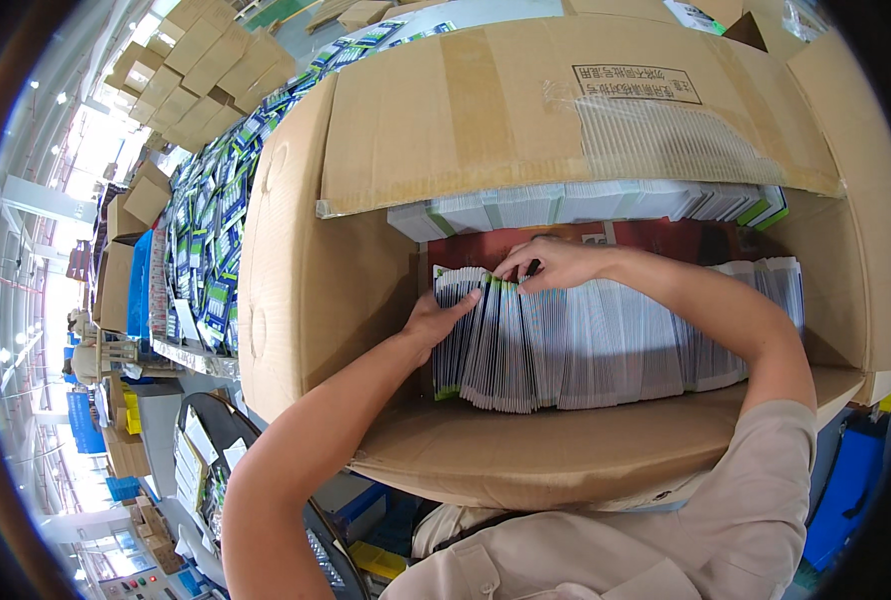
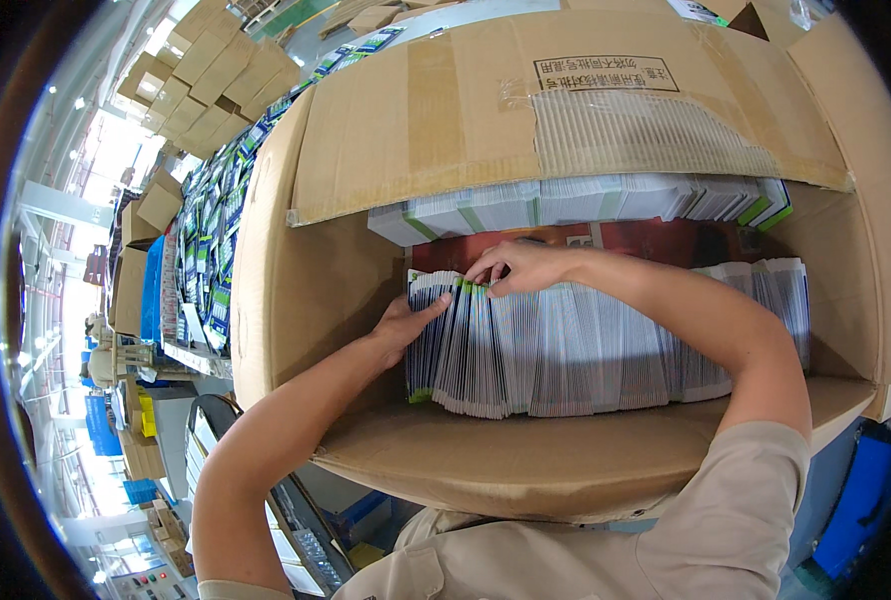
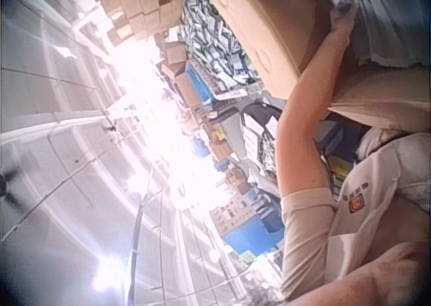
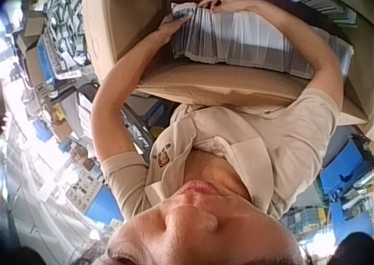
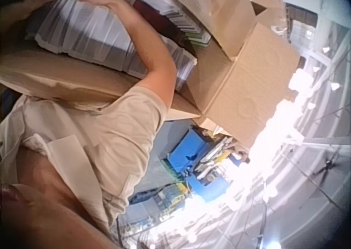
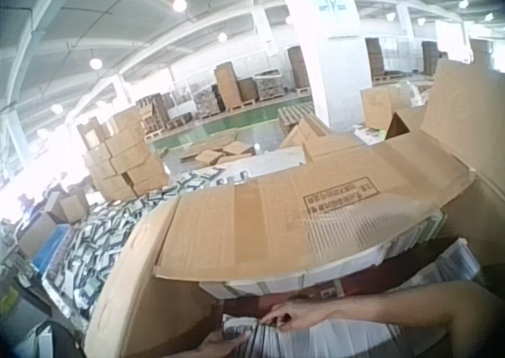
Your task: The person places green glue tubes into a wooden jig, then closes white paper covers over them. They stack the completed sets and place them into a cardboard box. The person retrieves a stack of new paper covers from the box and resumes the assembly process.
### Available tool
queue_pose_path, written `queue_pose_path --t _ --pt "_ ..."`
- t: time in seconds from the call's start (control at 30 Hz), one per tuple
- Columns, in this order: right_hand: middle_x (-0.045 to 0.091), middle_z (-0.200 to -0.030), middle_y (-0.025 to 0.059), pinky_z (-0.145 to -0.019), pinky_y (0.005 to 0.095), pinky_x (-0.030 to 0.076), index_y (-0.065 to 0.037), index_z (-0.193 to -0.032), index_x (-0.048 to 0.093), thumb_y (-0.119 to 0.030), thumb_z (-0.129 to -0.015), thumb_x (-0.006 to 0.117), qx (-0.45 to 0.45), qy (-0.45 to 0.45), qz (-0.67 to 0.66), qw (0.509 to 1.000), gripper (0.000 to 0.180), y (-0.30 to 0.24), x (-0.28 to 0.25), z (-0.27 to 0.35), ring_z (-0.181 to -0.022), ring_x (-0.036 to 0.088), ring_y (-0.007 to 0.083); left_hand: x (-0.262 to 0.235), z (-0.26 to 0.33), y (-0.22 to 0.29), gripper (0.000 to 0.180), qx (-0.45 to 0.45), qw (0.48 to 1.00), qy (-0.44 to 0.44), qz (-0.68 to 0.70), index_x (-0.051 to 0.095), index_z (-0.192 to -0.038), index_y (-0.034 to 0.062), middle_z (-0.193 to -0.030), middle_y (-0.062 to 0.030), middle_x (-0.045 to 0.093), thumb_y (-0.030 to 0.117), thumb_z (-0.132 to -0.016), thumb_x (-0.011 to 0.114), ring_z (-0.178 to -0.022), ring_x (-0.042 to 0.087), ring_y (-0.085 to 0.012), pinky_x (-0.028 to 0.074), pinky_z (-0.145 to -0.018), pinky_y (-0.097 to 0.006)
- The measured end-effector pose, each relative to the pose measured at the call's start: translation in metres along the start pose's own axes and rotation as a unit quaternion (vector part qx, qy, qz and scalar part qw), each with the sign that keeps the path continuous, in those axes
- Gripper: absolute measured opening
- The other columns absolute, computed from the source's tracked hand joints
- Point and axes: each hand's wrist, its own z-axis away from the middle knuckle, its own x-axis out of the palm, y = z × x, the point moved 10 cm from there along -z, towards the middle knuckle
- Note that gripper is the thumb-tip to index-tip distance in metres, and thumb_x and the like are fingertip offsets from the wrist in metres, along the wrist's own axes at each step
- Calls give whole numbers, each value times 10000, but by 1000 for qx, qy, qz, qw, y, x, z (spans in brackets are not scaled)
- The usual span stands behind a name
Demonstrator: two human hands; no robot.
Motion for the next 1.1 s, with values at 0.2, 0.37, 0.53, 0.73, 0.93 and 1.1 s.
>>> queue_pose_path --t 0.2,0.37,0.53,0.73,0.93,1.1 --pt "671 -1180 126 -858 358 538 -7 -1252 646 -74 -855 706 23 1 -16 1000 408 0 1 4 -975 658 229 0 2 4 496 0 1000 3 -9 648 -1211 21 -1090 -77 719 426 -940 743 -950 690 -180 570 -846 -371" --pt "653 -1184 113 -862 354 532 -68 -1370 603 -85 -871 694 10 22 -25 999 507 1 0 2 -971 641 214 -2 3 5 498 -4 1000 17 -12 648 -1219 16 -1105 -82 717 420 -943 741 -969 684 -177 569 -858 -365" --pt "646 -1157 108 -869 347 526 -118 -1449 574 -97 -892 689 -15 0 35 999 570 4 4 0 -985 633 212 -1 2 4 500 -1 1000 17 -11 645 -1235 15 -1118 -86 715 409 -942 744 -976 683 -182 569 -868 -366" --pt "647 -1151 121 -870 346 523 -96 -1411 609 -99 -895 707 -41 2 16 999 525 1 3 1 -982 644 218 -2 1 5 495 13 1000 18 -13 649 -1230 16 -1111 -87 718 409 -944 742 -970 683 -180 567 -866 -370" --pt "652 -1163 125 -874 356 516 -64 -1339 640 -97 -888 719 -9 6 -10 1000 460 1 0 5 -984 648 226 -3 0 4 464 19 999 25 -6 671 -1187 20 -1065 -82 728 419 -957 724 -924 684 -171 566 -842 -362" --pt "679 -1164 121 -879 377 513 -46 -1262 644 -120 -875 731 -2 17 -6 1000 404 -4 -2 7 -990 657 231 -2 -2 1 446 9 1000 6 -1 684 -1149 15 -1031 -73 735 421 -967 711 -885 686 -169 565 -823 -352"
